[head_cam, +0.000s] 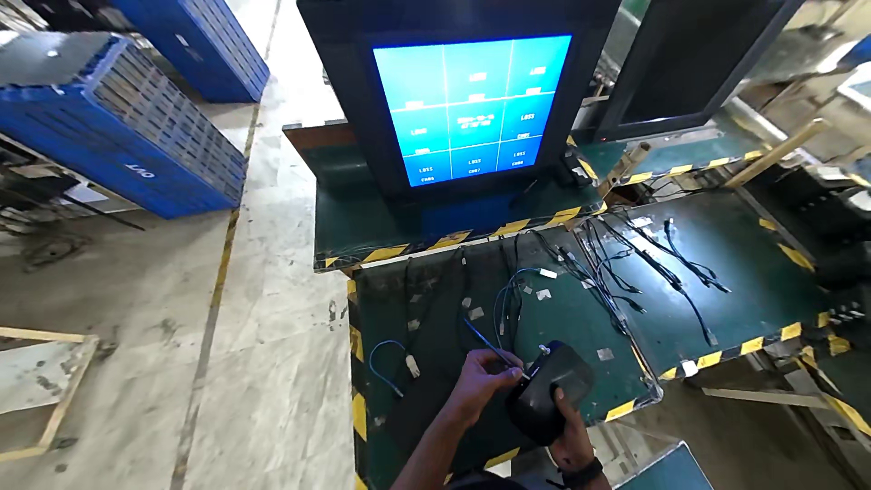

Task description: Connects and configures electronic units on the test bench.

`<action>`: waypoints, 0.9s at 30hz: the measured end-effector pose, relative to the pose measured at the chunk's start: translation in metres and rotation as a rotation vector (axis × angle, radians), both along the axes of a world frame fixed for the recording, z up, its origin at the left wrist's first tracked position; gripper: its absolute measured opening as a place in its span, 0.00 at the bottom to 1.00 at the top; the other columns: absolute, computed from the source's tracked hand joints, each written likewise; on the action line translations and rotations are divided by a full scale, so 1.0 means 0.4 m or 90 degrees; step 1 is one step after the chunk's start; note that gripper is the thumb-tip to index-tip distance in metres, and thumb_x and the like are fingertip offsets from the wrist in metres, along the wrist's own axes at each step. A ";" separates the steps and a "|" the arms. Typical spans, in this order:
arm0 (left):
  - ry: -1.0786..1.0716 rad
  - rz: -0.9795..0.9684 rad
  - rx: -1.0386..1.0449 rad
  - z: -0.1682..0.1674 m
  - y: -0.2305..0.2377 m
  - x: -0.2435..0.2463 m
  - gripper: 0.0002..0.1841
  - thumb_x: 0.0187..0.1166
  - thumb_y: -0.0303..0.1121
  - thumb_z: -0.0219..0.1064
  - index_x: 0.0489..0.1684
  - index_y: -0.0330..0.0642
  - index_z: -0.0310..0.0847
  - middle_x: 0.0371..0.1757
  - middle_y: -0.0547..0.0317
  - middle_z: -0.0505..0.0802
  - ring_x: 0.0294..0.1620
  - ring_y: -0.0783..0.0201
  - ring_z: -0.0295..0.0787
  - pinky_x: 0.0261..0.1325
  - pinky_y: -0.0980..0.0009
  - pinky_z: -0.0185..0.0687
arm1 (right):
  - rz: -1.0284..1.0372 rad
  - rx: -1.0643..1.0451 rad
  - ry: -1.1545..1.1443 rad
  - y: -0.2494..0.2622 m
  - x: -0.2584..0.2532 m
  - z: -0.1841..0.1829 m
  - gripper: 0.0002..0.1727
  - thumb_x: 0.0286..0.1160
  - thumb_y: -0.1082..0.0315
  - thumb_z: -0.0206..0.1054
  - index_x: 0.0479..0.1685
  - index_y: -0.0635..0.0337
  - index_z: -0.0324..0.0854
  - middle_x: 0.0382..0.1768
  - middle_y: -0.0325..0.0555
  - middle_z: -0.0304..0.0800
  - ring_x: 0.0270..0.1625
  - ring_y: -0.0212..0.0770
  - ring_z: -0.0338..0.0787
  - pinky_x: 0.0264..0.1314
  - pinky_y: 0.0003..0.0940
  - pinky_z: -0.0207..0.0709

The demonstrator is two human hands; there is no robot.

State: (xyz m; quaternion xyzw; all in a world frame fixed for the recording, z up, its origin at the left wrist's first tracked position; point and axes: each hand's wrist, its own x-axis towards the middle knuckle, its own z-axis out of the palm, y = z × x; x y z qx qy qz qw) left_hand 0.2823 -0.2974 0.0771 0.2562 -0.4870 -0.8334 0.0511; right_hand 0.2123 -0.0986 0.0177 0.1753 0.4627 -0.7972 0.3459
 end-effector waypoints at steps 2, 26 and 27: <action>0.005 -0.013 0.004 0.001 -0.006 0.000 0.11 0.74 0.27 0.76 0.50 0.31 0.90 0.49 0.46 0.95 0.47 0.54 0.95 0.56 0.58 0.93 | 0.001 -0.007 -0.005 0.001 -0.001 -0.001 0.42 0.55 0.54 0.85 0.70 0.63 0.69 0.49 0.57 0.92 0.50 0.48 0.95 0.52 0.49 0.92; -0.126 0.101 -0.153 -0.011 0.055 -0.008 0.13 0.68 0.39 0.82 0.32 0.36 0.93 0.24 0.55 0.92 0.19 0.64 0.85 0.26 0.68 0.85 | -0.052 0.114 0.075 -0.029 0.030 0.036 0.30 0.63 0.68 0.79 0.65 0.69 0.74 0.45 0.58 0.94 0.45 0.47 0.96 0.49 0.47 0.93; -0.122 0.085 -0.161 -0.014 0.060 -0.015 0.13 0.69 0.40 0.82 0.32 0.37 0.93 0.22 0.57 0.90 0.17 0.65 0.83 0.23 0.69 0.83 | -0.053 0.107 0.057 -0.028 0.035 0.037 0.27 0.67 0.67 0.77 0.65 0.69 0.75 0.45 0.59 0.94 0.45 0.48 0.96 0.49 0.48 0.93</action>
